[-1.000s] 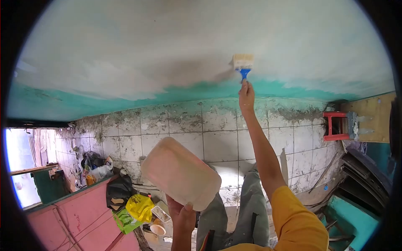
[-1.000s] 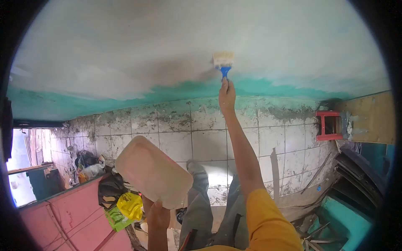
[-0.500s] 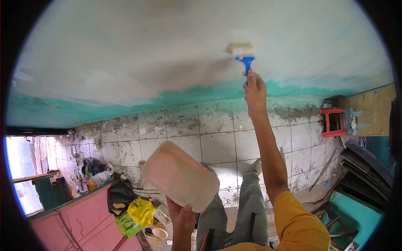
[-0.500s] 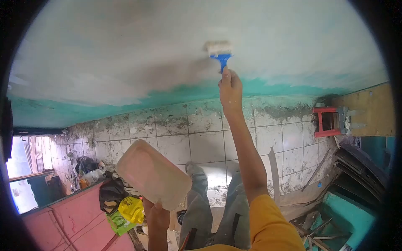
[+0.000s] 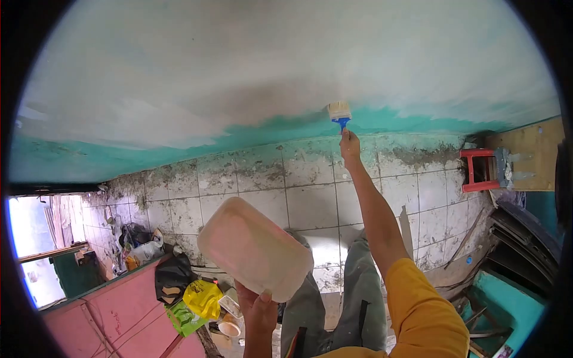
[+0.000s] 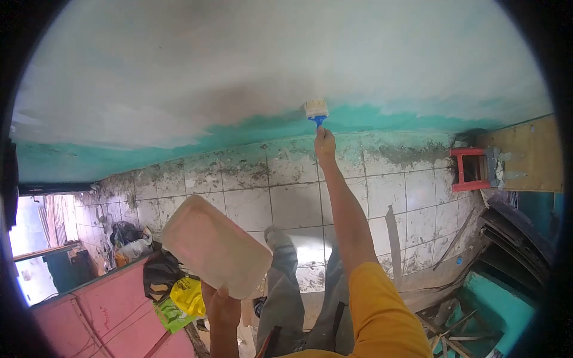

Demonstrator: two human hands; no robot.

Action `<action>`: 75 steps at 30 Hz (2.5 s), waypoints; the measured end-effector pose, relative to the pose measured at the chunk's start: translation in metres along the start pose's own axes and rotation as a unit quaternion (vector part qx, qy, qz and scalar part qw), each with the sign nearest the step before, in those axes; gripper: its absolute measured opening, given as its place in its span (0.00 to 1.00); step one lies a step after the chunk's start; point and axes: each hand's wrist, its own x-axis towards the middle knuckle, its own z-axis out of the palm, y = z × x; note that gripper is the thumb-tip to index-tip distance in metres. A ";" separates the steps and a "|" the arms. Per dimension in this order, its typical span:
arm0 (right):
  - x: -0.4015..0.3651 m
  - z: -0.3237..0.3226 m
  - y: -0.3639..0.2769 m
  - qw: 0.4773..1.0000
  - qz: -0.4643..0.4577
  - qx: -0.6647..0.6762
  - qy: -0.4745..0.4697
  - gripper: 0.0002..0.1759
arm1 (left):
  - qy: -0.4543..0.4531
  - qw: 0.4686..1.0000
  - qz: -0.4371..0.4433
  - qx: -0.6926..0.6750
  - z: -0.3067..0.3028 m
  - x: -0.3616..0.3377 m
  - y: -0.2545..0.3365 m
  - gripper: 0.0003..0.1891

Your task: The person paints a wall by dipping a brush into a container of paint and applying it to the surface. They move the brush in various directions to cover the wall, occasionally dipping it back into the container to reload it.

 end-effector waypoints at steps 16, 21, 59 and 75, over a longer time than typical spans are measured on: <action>-0.040 -0.069 -0.202 0.949 -0.183 0.256 0.010 0.21 | -0.009 1.000 0.011 0.014 0.011 0.000 -0.008 0.50; -0.006 -0.021 -0.054 0.990 -0.114 0.075 0.031 0.24 | 0.006 1.000 0.008 0.018 0.013 -0.002 -0.012 0.49; -0.040 -0.055 -0.163 0.989 0.039 0.144 -0.025 0.25 | -0.013 1.000 0.014 0.016 0.016 0.009 0.002 0.47; -0.005 0.001 -0.003 0.997 -0.070 0.018 0.023 0.23 | -0.011 0.997 0.052 0.048 0.038 0.003 -0.008 0.42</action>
